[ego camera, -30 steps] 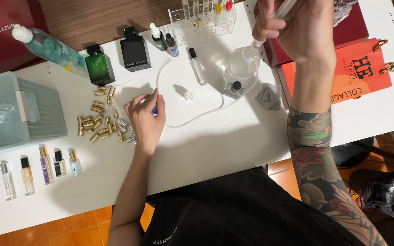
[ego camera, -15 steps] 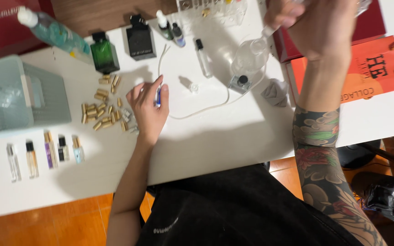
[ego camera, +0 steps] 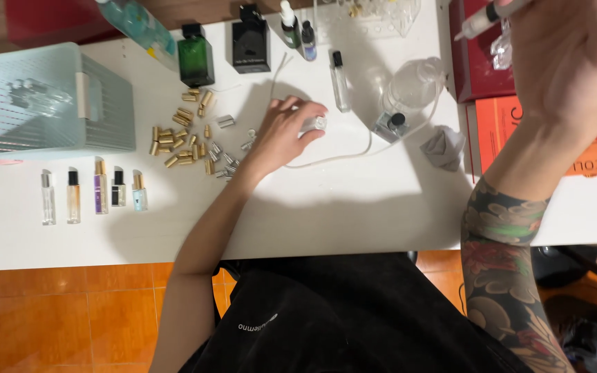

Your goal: Filling small perfume vials from larger bottles using a syringe and tubing.

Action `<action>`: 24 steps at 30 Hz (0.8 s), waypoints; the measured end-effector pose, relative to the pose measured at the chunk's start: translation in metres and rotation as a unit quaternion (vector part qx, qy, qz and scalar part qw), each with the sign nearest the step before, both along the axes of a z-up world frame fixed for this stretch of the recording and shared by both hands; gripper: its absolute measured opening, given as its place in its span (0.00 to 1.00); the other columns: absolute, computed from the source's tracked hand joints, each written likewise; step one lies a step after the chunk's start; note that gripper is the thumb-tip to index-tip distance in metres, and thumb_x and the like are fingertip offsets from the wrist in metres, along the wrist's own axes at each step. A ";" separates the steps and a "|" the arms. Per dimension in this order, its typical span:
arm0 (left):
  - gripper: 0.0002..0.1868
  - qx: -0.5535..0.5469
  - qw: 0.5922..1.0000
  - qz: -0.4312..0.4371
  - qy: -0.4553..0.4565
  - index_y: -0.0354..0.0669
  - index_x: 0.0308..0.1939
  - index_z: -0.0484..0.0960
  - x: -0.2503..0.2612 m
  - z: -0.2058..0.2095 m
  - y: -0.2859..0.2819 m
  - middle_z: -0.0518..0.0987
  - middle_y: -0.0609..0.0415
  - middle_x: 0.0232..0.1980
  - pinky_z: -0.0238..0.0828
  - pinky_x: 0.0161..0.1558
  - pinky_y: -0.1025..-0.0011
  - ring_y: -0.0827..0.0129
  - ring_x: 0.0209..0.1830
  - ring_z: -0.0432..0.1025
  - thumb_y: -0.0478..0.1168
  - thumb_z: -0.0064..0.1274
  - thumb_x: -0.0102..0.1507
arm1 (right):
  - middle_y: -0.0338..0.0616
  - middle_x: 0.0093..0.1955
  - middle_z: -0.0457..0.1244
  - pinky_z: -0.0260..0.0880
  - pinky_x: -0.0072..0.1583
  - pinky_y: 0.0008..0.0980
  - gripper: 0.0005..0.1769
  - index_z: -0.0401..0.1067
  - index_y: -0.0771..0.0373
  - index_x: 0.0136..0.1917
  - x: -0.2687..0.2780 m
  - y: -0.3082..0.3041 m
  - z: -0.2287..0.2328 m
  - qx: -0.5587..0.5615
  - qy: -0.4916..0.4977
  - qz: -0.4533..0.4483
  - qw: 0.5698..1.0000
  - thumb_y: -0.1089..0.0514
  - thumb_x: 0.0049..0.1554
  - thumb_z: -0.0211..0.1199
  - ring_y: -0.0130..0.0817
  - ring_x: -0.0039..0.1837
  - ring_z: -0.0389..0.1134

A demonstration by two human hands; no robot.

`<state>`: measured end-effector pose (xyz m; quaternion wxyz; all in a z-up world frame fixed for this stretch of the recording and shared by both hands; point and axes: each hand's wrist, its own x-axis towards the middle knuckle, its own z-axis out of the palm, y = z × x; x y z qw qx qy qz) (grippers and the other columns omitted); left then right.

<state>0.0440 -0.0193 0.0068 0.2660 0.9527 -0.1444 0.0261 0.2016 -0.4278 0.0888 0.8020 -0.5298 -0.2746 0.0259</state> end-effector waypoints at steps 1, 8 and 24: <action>0.21 -0.023 1.000 -0.009 -0.011 0.48 0.56 0.80 0.001 0.000 -0.001 0.82 0.54 0.50 0.57 0.60 0.62 0.63 0.55 0.72 0.49 0.64 0.62 | 0.51 0.48 0.61 0.67 0.54 0.38 0.25 0.63 0.73 0.58 -0.004 0.005 0.005 -0.003 -0.013 -0.008 1.000 0.46 0.76 0.40 0.41 0.49 0.65; 0.15 -0.108 0.993 -0.032 -0.021 0.50 0.50 0.84 0.015 0.044 -0.008 0.83 0.59 0.44 0.61 0.64 0.60 0.66 0.54 0.73 0.48 0.64 0.62 | 0.52 0.51 0.63 0.72 0.56 0.39 0.21 0.63 0.74 0.61 -0.047 0.073 0.045 -0.031 -0.095 -0.078 0.992 0.50 0.78 0.44 0.42 0.53 0.70; 0.22 -0.272 0.958 -0.048 -0.077 0.50 0.61 0.80 -0.010 0.124 0.005 0.78 0.55 0.51 0.74 0.57 0.70 0.69 0.54 0.74 0.43 0.67 0.64 | 0.55 0.50 0.63 0.66 0.50 0.31 0.22 0.48 0.61 0.81 -0.066 0.102 0.024 -0.021 -0.127 -0.143 0.981 0.59 0.80 0.51 0.40 0.48 0.66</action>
